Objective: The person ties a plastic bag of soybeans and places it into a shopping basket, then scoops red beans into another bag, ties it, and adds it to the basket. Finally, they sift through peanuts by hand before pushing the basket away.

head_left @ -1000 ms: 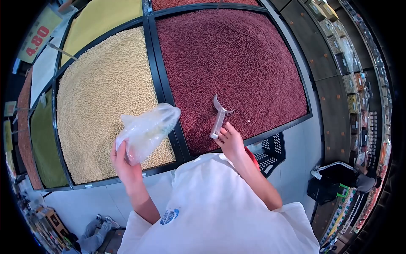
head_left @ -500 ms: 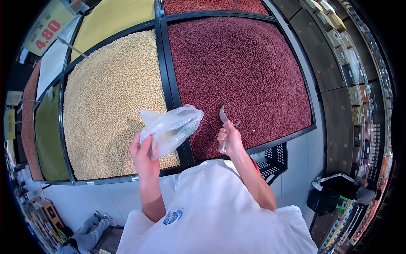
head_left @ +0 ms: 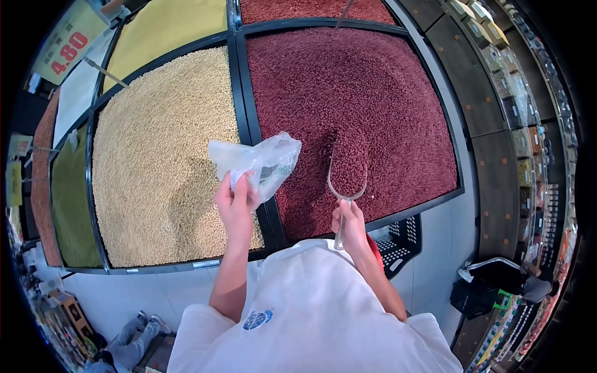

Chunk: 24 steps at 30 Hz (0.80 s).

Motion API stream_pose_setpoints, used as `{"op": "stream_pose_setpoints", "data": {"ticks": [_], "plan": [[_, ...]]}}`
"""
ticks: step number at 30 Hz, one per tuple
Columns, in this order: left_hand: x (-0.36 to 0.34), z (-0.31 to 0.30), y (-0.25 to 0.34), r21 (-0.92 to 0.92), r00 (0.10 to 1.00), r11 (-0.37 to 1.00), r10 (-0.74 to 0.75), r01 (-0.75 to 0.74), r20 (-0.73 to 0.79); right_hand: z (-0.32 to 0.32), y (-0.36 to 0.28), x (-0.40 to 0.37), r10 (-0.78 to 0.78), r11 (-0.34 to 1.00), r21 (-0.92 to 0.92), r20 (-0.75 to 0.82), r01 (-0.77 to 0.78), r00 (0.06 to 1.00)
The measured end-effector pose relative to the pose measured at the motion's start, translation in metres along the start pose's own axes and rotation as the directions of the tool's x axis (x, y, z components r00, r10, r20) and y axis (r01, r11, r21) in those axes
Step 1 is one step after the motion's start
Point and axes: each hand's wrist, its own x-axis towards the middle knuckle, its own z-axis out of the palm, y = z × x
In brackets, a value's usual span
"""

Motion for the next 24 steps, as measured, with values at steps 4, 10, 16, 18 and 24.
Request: {"op": "stream_pose_setpoints", "data": {"ticks": [4, 10, 16, 18, 24], "plan": [[0.020, 0.026, -0.030, 0.130, 0.984, 0.983, 0.108, -0.127, 0.139, -0.001, -0.005, -0.007, -0.032, 0.997, -0.063, 0.009, 0.033, 0.999], [0.049, 0.055, -0.084, 0.256, 0.919, 0.927, 0.176, -0.276, 0.354, 0.000, -0.009, -0.018, -0.017, 0.994, -0.103, 0.056, 0.023, 0.998], [0.045, 0.069, -0.097, 0.332, 0.874, 0.872, 0.189, -0.359, 0.448, 0.003, -0.006, -0.021, 0.033, 0.992, -0.122, 0.106, -0.020, 0.994], [0.042, 0.074, -0.096, 0.350, 0.827, 0.823, 0.233, -0.448, 0.511, 0.003, -0.004, -0.019, 0.042, 0.990, -0.140, 0.115, -0.026, 0.993], [0.028, 0.072, -0.081, 0.380, 0.700, 0.736, 0.174, -0.560, 0.693, 0.004, -0.002, -0.015, 0.050, 0.989, -0.143, 0.119, -0.033, 0.992]]}}
